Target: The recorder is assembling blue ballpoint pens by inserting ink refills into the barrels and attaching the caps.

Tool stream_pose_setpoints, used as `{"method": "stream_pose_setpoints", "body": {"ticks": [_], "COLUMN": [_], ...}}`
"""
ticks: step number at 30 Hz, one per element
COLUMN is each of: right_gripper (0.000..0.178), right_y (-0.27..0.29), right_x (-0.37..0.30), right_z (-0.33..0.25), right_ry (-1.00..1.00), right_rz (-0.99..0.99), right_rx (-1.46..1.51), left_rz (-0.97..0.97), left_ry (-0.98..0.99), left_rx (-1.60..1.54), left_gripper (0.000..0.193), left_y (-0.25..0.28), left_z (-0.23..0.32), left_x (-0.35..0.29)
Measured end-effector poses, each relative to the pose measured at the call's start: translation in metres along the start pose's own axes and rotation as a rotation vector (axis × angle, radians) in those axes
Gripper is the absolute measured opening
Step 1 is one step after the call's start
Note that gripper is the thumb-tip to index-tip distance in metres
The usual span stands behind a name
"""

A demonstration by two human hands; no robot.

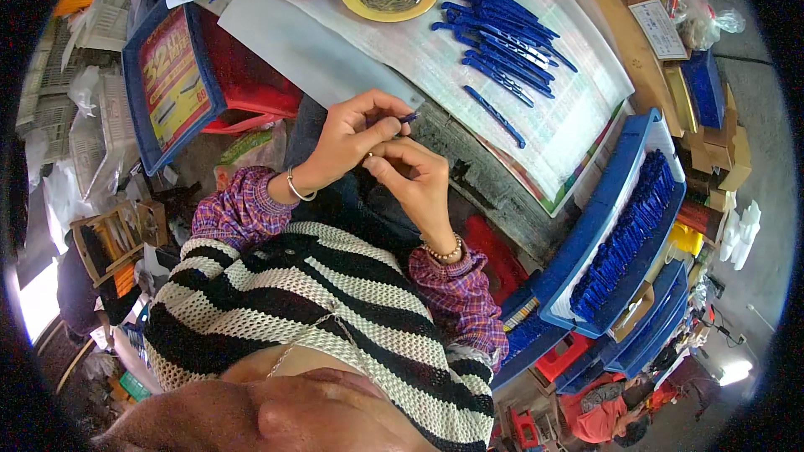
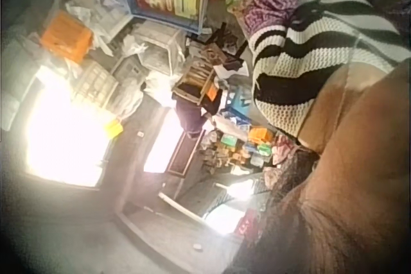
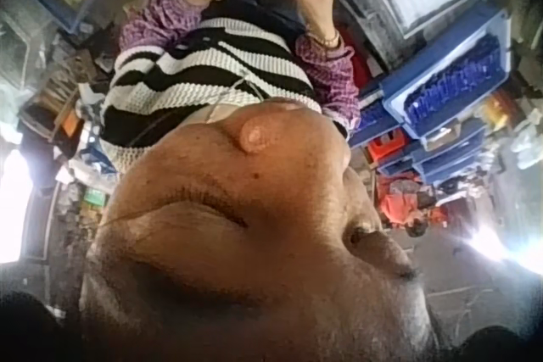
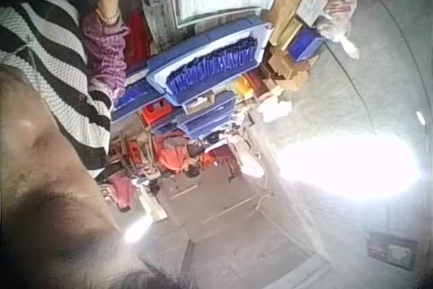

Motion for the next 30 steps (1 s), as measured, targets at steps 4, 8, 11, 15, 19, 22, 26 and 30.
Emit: {"method": "stream_pose_setpoints", "body": {"ticks": [4,8,11,15,19,22,26,30], "right_gripper": [0.013,0.014,0.013,0.014,0.013,0.011,0.008,0.007], "right_y": [0.014,0.027,0.032,0.03,0.029,0.027,0.027,0.03], "right_x": [-0.002,0.0,0.0,-0.002,-0.002,-0.004,-0.005,-0.006], "right_z": [0.001,0.005,0.006,0.007,0.006,0.006,0.008,0.003], "right_ry": [-0.174,-0.179,-0.16,-0.144,-0.097,-0.045,0.028,0.081], "right_rz": [0.07,0.223,0.288,0.281,0.295,0.319,0.361,0.377], "right_rx": [0.164,0.301,0.376,0.387,0.353,0.309,0.219,0.052], "left_rz": [0.002,-0.038,-0.086,-0.109,-0.118,-0.119,-0.111,-0.128], "left_ry": [-0.012,0.04,0.075,-0.028,-0.036,-0.024,0.071,0.134], "left_rx": [-0.009,0.013,0.099,0.071,0.087,0.067,-0.027,-0.088], "left_gripper": [0.018,0.018,0.018,0.018,0.018,0.018,0.017,0.015], "left_y": [0.001,0.0,0.001,-0.003,-0.004,-0.005,-0.007,-0.01], "left_z": [-0.004,-0.001,-0.001,-0.006,-0.006,-0.006,-0.011,-0.008], "left_x": [-0.001,-0.003,-0.005,-0.005,-0.005,-0.005,-0.007,-0.008]}}
Point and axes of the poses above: each hand's wrist, its own x-axis towards the middle knuckle, its own y-axis out of the back of the hand, z = x × y, the point moved 2 cm from there along x, towards the middle knuckle, and after that the axes turned 4 degrees about z, right-handed, at the moved point
